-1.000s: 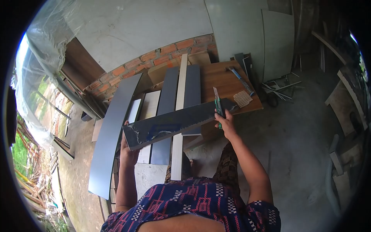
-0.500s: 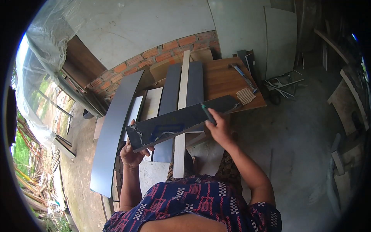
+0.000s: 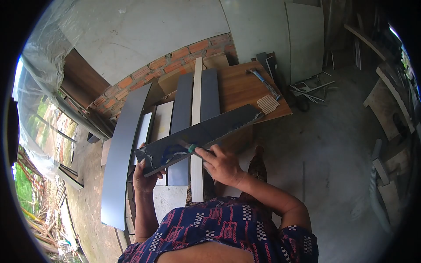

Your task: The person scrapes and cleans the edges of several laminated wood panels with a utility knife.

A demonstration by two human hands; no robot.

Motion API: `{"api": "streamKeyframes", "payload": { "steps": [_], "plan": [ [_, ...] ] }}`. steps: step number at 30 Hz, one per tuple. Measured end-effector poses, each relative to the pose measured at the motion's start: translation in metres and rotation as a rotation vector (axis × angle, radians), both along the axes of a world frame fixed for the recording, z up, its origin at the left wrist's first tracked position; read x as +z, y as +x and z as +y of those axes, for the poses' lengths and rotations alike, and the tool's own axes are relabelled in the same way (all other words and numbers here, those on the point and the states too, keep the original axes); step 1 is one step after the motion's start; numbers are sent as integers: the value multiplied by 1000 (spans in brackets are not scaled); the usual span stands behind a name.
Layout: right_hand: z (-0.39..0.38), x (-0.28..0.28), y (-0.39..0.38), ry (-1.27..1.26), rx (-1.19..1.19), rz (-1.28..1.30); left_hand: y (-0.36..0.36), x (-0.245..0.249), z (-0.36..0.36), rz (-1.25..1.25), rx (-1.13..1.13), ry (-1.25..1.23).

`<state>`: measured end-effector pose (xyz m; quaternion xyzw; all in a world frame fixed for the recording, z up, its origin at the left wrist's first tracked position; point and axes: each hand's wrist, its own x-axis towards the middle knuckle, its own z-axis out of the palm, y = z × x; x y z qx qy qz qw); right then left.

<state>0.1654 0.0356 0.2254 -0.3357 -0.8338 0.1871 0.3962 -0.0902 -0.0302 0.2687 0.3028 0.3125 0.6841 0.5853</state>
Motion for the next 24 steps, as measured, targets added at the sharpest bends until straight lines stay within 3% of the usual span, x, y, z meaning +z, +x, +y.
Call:
{"api": "streamKeyframes", "payload": {
  "steps": [9, 13, 14, 16, 24],
  "plan": [
    [37, -38, 45, -65, -285, -55, -3, -2, 3, -4, 42, -76],
    [58, -69, 49, -135, -181, 181, -11, -2, 0, 89, 63, -110],
    [61, -77, 50, -391, -147, 280, -11, 2, -3, 104, 61, -99],
    [59, -73, 47, -517, -78, 402, -12, 7, -6, 161, 60, -55],
    [58, -72, 36, -559, -30, 427, -21, 36, -17, 412, 31, 91]
  ]
}}
